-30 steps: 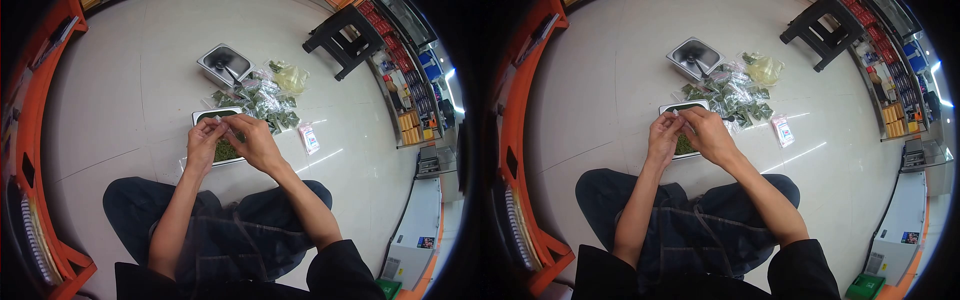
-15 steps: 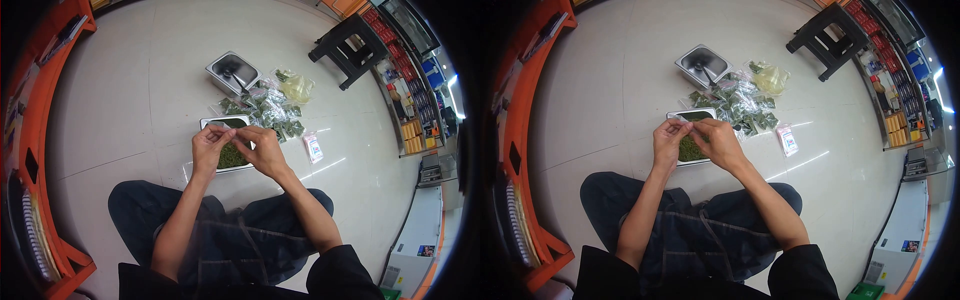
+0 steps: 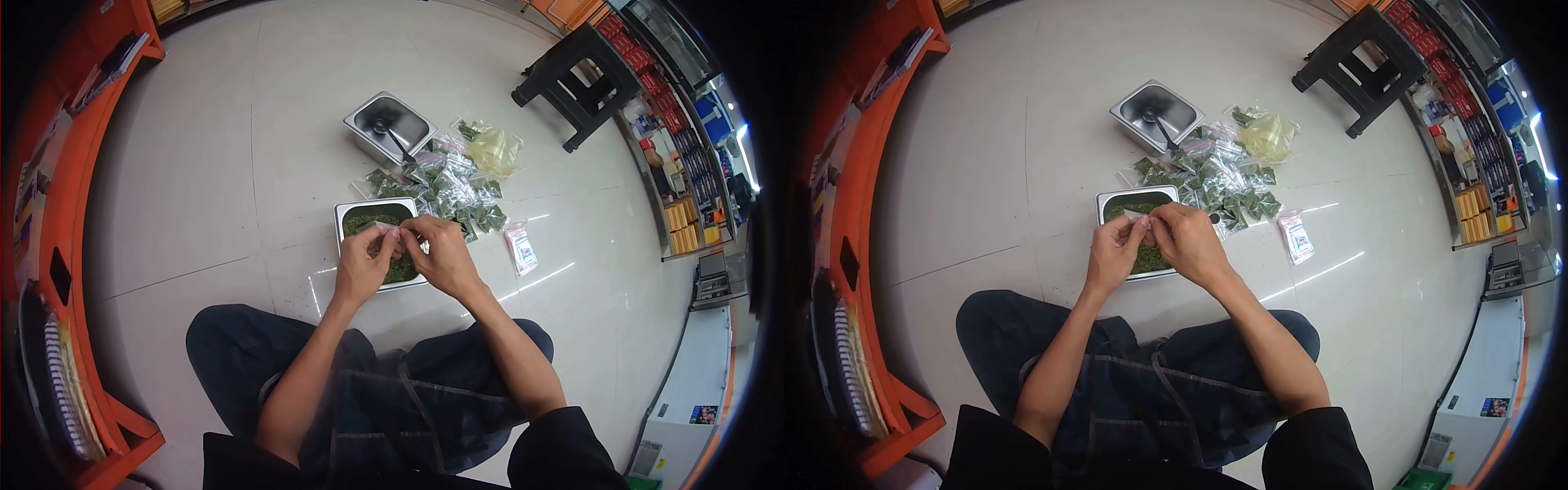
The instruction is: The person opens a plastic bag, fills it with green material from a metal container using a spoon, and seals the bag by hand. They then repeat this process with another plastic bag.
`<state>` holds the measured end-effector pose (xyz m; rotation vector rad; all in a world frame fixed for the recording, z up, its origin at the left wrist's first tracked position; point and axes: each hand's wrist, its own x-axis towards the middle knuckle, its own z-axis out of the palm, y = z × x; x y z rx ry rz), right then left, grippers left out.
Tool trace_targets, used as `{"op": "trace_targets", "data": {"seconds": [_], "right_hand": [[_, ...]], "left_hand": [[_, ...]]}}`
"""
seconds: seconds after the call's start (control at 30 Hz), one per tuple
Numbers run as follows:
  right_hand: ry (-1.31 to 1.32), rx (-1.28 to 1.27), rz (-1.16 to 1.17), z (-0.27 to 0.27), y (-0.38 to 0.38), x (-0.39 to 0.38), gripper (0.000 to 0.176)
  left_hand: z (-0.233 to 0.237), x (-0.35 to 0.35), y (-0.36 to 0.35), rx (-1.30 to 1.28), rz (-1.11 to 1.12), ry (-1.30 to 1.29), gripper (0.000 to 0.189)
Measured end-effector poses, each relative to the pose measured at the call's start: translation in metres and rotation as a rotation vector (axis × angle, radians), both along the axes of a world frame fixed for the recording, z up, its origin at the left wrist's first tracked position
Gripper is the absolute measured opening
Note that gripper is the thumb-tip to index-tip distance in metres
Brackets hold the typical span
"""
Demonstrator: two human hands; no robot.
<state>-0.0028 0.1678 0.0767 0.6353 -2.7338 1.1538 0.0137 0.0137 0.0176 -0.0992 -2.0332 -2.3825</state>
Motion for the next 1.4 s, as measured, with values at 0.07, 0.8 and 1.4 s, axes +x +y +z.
{"op": "trace_targets", "data": {"seconds": [0.07, 0.8, 1.4], "right_hand": [[0.047, 0.056, 0.014, -0.003, 0.000, 0.002, 0.011], [-0.099, -0.087, -0.068, -0.015, 0.004, -0.004, 0.015], [-0.658, -0.436, 0.000, -0.021, -0.009, 0.011, 0.018]], "left_hand": [[0.004, 0.000, 0.001, -0.198, 0.000, 0.066, 0.021], [0.015, 0.002, -0.013, -0.357, -0.098, 0.068, 0.021], [0.005, 0.001, -0.008, -0.908, 0.159, 0.732, 0.035]]}}
